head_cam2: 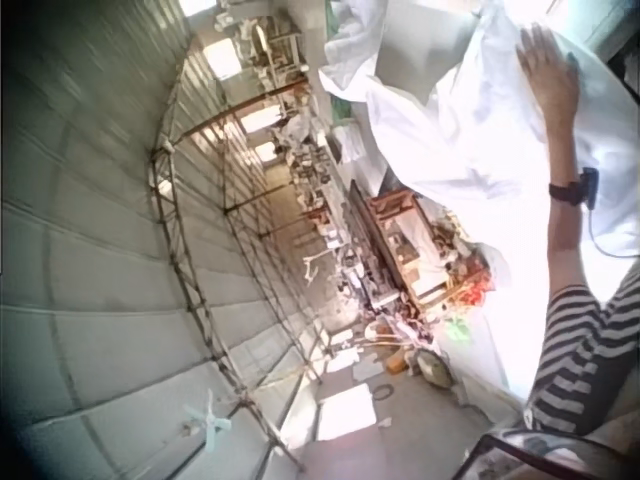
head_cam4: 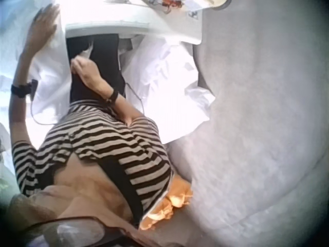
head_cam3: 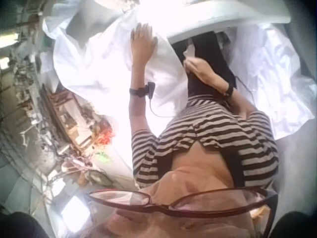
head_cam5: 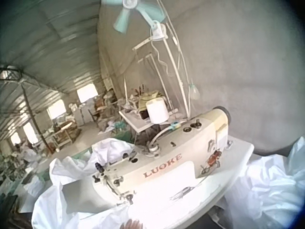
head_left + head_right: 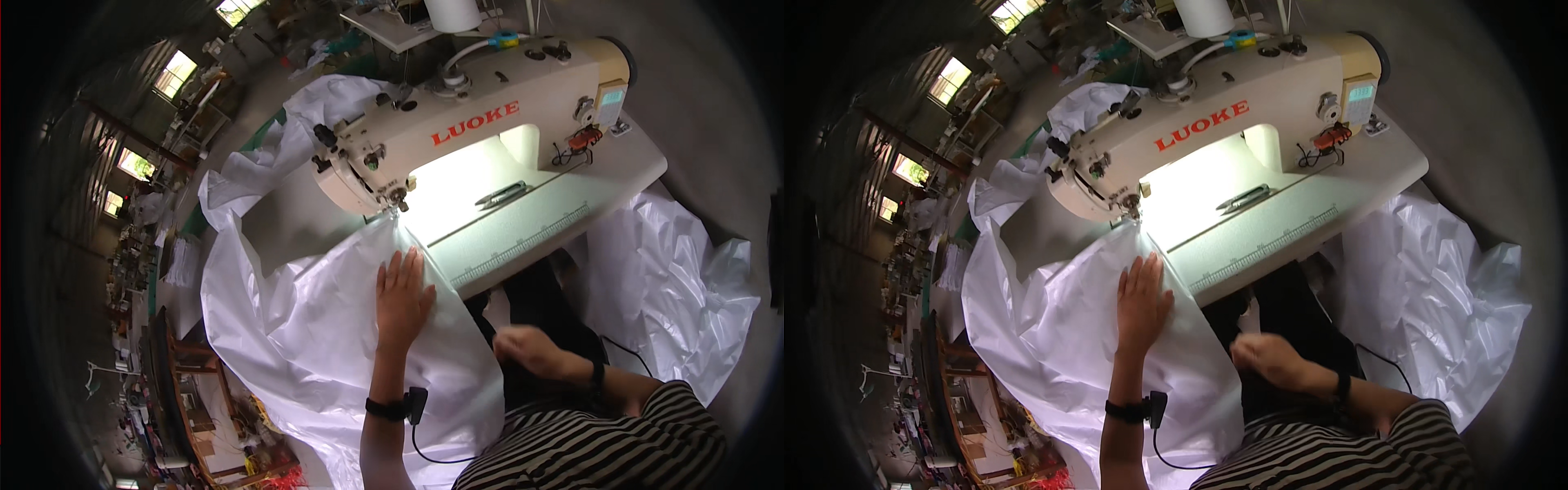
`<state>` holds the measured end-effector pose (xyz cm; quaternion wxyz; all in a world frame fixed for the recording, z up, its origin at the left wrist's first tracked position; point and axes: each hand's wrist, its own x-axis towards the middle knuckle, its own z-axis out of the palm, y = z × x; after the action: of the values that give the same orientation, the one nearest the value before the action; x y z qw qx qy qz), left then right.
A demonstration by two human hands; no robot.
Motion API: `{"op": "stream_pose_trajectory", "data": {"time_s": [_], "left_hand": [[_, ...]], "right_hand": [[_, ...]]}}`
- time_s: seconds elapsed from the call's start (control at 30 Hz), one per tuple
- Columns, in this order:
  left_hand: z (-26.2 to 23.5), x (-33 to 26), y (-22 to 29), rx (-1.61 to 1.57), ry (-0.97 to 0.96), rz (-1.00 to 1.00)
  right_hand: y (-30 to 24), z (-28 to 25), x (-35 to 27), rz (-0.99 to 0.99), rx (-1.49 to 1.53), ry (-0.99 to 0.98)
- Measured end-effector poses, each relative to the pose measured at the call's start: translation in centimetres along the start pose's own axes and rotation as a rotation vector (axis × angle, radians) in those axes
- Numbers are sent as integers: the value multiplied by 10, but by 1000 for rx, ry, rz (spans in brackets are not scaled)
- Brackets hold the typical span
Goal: Sewing large white plastic or synthetic fabric sheets using an industrial sewing machine.
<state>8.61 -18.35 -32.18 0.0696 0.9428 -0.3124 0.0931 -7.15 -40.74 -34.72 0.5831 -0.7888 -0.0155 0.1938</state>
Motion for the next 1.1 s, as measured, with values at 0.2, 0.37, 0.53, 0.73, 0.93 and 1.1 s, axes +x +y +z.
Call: {"op": "stream_pose_trajectory", "data": {"time_s": [0.2,0.37,0.53,0.73,0.93,1.1], "left_hand": [[2,-3,6,7,78,-25],[7,-4,17,26,55,-63],[10,-7,26,-6,119,-50],[-20,26,-12,-17,-155,99],[-7,43,-32,-78,115,121],[11,35,-26,-158,240,83]], "right_hand": [[-11,26,57,-226,564,21],[-29,6,37,-104,152,102],[-45,2,64,-257,5,257],[-42,21,71,-401,-1072,520],[-52,-1,82,-460,-1109,413],[-77,-8,148,-397,-934,653]]}}
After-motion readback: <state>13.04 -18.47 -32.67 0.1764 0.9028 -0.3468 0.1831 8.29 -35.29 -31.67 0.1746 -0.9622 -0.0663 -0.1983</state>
